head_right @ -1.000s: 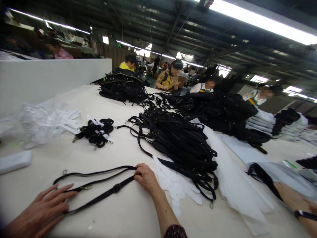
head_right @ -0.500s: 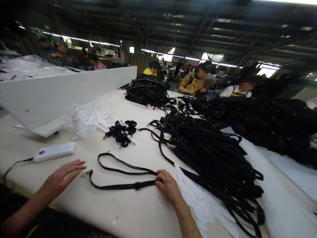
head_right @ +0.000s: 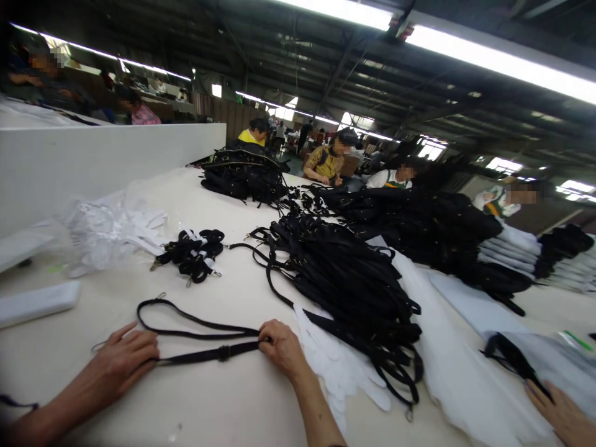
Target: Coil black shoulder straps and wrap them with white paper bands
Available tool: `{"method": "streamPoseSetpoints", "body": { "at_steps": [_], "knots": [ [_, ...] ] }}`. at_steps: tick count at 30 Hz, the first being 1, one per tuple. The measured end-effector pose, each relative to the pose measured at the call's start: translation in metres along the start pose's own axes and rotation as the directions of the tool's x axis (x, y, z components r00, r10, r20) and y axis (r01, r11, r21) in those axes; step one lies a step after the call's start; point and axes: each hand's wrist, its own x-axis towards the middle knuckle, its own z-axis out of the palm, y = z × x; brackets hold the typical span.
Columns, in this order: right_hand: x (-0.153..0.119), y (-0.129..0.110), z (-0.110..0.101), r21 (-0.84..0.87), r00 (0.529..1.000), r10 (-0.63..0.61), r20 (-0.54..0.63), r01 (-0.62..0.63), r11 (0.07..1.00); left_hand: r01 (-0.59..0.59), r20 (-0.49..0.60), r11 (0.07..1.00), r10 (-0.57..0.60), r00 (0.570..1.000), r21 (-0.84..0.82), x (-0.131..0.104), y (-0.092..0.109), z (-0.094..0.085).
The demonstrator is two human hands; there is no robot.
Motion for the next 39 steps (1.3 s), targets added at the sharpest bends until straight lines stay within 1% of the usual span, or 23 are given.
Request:
{"method": "streamPoseSetpoints", "body": {
  "at_steps": [2, 3, 4, 6, 8, 9, 10, 12, 15, 17, 19, 22, 24, 26, 29, 31, 33, 36, 39],
  "knots": [
    [-0.001, 0.0, 0.0, -0.015, 1.0, -0.013, 0.013, 0.013, 1.0, 0.034, -0.04, 0.999, -0.033, 0.999, 0.027, 0.012, -0.003, -0.003],
    [-0.001, 0.0, -0.001, -0.023, 1.0, -0.005, 0.018, 0.005, 1.0, 0.066, -0.042, 0.997, -0.065, 0.997, 0.028, 0.019, -0.003, -0.004],
    [-0.001, 0.0, -0.001, -0.031, 1.0, 0.013, 0.022, -0.013, 0.999, 0.091, -0.02, 0.996, -0.091, 0.996, 0.016, 0.027, -0.003, -0.005],
    [-0.002, -0.002, -0.002, -0.034, 0.998, 0.062, 0.024, -0.061, 0.998, 0.119, 0.093, 0.992, -0.115, 0.989, -0.04, 0.04, -0.004, -0.007],
    [-0.003, -0.004, -0.004, -0.019, 0.995, 0.1, 0.024, -0.1, 0.995, 0.128, 0.213, 0.985, -0.101, 0.972, -0.115, 0.051, -0.006, -0.009],
    [-0.004, -0.004, -0.005, -0.01, 0.994, 0.109, 0.026, -0.109, 0.994, 0.134, 0.246, 0.98, -0.096, 0.964, -0.147, 0.055, -0.006, -0.01],
    [-0.005, -0.005, -0.007, -0.006, 0.993, 0.111, 0.03, -0.111, 0.994, 0.14, 0.255, 0.975, -0.093, 0.962, -0.172, 0.057, -0.006, -0.011],
    [-0.007, -0.005, -0.011, -0.02, 0.994, 0.103, 0.033, -0.103, 0.995, 0.144, 0.214, 0.97, -0.101, 0.972, -0.194, 0.059, -0.001, -0.013],
    [-0.006, -0.007, -0.015, -0.076, 0.995, 0.076, 0.059, -0.071, 0.995, 0.185, 0.078, 0.966, -0.174, 0.982, -0.179, 0.055, 0.013, -0.008],
    [-0.001, -0.014, -0.014, -0.109, 0.994, 0.047, 0.095, -0.036, 0.993, 0.237, 0.011, 0.957, -0.239, 0.971, -0.165, 0.051, 0.023, -0.001],
    [0.007, -0.025, -0.007, -0.126, 0.992, 0.004, 0.127, 0.012, 0.992, 0.28, -0.021, 0.947, -0.287, 0.958, -0.158, 0.047, 0.03, 0.006],
    [0.019, -0.042, 0.014, -0.132, 0.985, -0.074, 0.155, 0.095, 0.987, 0.31, -0.046, 0.937, -0.321, 0.946, -0.16, 0.044, 0.032, 0.011],
    [0.023, -0.048, 0.03, -0.124, 0.979, -0.116, 0.166, 0.138, 0.983, 0.312, -0.058, 0.936, -0.325, 0.944, -0.162, 0.043, 0.03, 0.012],
    [0.025, -0.047, 0.044, -0.116, 0.98, -0.134, 0.149, 0.152, 0.982, 0.307, -0.064, 0.938, -0.321, 0.945, -0.161, 0.043, 0.027, 0.011],
    [0.024, -0.038, 0.058, -0.116, 0.99, -0.124, 0.073, 0.132, 0.984, 0.292, -0.055, 0.942, -0.304, 0.951, -0.166, 0.041, 0.025, 0.009],
    [0.021, -0.033, 0.06, -0.128, 0.992, -0.114, 0.051, 0.12, 0.985, 0.277, -0.042, 0.944, -0.289, 0.956, -0.182, 0.039, 0.023, 0.007],
    [0.019, -0.033, 0.059, -0.15, 0.992, -0.108, 0.061, 0.116, 0.982, 0.263, -0.032, 0.943, -0.274, 0.961, -0.203, 0.036, 0.021, 0.005],
    [0.015, -0.04, 0.054, -0.175, 0.995, -0.072, 0.066, 0.082, 0.981, 0.241, -0.016, 0.943, -0.251, 0.968, -0.231, 0.032, 0.017, 0.006],
    [0.011, -0.053, 0.049, -0.179, 0.997, -0.029, 0.073, 0.042, 0.983, 0.222, -0.007, 0.943, -0.231, 0.973, -0.246, 0.029, 0.013, 0.011]
  ]
}}
